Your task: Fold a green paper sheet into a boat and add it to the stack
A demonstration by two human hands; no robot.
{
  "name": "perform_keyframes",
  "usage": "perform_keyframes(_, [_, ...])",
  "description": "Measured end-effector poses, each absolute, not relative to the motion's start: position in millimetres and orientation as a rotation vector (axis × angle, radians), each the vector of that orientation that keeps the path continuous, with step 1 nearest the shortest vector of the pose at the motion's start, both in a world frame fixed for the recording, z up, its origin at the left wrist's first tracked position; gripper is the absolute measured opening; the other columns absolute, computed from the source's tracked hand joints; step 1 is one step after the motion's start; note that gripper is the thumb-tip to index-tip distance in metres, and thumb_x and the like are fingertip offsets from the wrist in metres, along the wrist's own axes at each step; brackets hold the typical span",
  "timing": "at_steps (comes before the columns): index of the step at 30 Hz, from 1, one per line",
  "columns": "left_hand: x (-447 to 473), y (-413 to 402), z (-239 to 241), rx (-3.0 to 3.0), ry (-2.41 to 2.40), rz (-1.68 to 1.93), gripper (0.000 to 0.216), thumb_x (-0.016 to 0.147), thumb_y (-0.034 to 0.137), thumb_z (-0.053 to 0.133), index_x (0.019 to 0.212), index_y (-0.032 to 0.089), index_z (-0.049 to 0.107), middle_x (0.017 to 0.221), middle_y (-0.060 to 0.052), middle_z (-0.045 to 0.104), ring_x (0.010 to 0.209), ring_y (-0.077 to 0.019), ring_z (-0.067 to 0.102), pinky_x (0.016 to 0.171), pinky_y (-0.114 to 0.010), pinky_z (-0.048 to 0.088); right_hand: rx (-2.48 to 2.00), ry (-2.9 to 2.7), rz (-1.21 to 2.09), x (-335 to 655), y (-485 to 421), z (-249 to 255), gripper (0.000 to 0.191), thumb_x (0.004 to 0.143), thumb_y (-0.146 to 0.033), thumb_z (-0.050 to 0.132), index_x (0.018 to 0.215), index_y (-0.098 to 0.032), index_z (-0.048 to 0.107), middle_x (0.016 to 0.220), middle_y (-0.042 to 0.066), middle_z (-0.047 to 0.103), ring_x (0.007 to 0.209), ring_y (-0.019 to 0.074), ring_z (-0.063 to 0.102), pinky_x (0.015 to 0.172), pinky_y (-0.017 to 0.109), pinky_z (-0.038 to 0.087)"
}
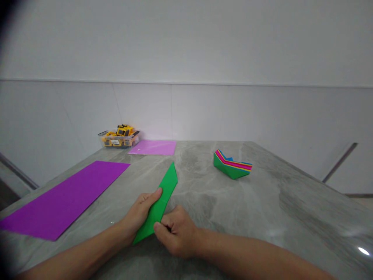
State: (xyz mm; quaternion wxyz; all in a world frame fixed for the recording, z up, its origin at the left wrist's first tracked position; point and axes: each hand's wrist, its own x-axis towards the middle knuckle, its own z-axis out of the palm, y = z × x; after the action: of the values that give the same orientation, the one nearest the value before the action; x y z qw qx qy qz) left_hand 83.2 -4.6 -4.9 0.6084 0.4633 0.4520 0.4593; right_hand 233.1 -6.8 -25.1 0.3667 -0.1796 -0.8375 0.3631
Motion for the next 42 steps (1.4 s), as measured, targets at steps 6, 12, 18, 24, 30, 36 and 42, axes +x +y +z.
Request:
perform_keyframes(6, [84.1, -1.2, -8.9, 1.060, 1.148, 1.162, 0.065, 0.062, 0.080, 0.063, 0.052, 0.019, 0.045, 0.045, 0.005, 0.040, 0.041, -0.0080, 0.033, 0.040, -0.022, 0.024, -0.661, -2.020, 1.501, 237.0, 7.4, -32.7, 0.055, 0.090, -0.059, 0.041, 0.057, -0.017, 0.054, 0.043, -0.003, 0.045, 0.036, 0.0078, 0.039, 0.038, 0.020, 0.028])
perform_keyframes(12, [84.0, -5.0, -8.6, 0.917, 1.081, 1.118, 0.056, 0.061, 0.067, 0.075, 0.053, 0.017, 0.050, 0.045, 0.004, 0.045, 0.041, -0.0086, 0.039, 0.042, -0.022, 0.030, -0.538, -1.956, 1.701, 237.6, 9.9, -33.7, 0.055, 0.085, -0.059, 0.046, 0.052, -0.016, 0.054, 0.041, -0.002, 0.046, 0.035, 0.0070, 0.038, 0.037, 0.020, 0.028])
perform_keyframes(18, [79.9, -6.0, -10.7, 0.745, 0.893, 0.937, 0.048, 0.057, 0.056, 0.082, 0.066, 0.013, 0.061, 0.057, -0.004, 0.061, 0.051, -0.0158, 0.057, 0.053, -0.026, 0.045, -0.463, -1.641, 1.984, 234.2, 14.4, -31.8, 0.044, 0.079, -0.052, 0.055, 0.051, -0.020, 0.044, 0.037, -0.004, 0.045, 0.031, 0.0077, 0.038, 0.037, 0.021, 0.030])
perform_keyframes(24, [77.5, -1.9, -15.8, 1.034, 1.011, 1.029, 0.052, 0.054, 0.059, 0.082, 0.058, 0.014, 0.056, 0.050, 0.003, 0.048, 0.045, -0.0086, 0.041, 0.044, -0.022, 0.032, -0.551, -1.815, 1.774, 236.8, 15.5, -29.7, 0.048, 0.083, -0.049, 0.051, 0.044, -0.021, 0.040, 0.034, -0.005, 0.038, 0.030, 0.0061, 0.029, 0.034, 0.021, 0.022])
perform_keyframes(30, [79.8, -5.9, -9.7, 1.208, 1.072, 1.038, 0.059, 0.059, 0.071, 0.072, 0.054, 0.016, 0.052, 0.048, 0.003, 0.044, 0.044, -0.0084, 0.038, 0.042, -0.021, 0.029, -0.636, -1.828, 1.592, 238.3, 15.6, -32.9, 0.055, 0.083, -0.056, 0.053, 0.044, -0.020, 0.042, 0.035, -0.005, 0.036, 0.032, 0.0058, 0.030, 0.034, 0.021, 0.021])
perform_keyframes(36, [85.5, -12.6, -12.2, 1.210, 1.054, 1.031, 0.064, 0.065, 0.079, 0.062, 0.057, 0.016, 0.055, 0.048, -0.001, 0.054, 0.041, -0.0120, 0.048, 0.039, -0.023, 0.036, -0.507, -1.943, 1.701, 239.2, 19.0, -39.6, 0.065, 0.079, -0.076, 0.052, 0.051, -0.017, 0.050, 0.041, -0.005, 0.043, 0.034, 0.0048, 0.034, 0.036, 0.020, 0.025])
perform_keyframes(42, [83.2, -12.2, -8.8, 1.282, 1.083, 1.043, 0.066, 0.065, 0.080, 0.061, 0.053, 0.016, 0.055, 0.047, -0.001, 0.053, 0.041, -0.0116, 0.047, 0.039, -0.022, 0.034, -0.561, -2.066, 1.433, 237.6, 11.5, -30.8, 0.068, 0.085, -0.076, 0.042, 0.049, -0.018, 0.043, 0.040, -0.006, 0.035, 0.037, 0.0044, 0.031, 0.038, 0.020, 0.023])
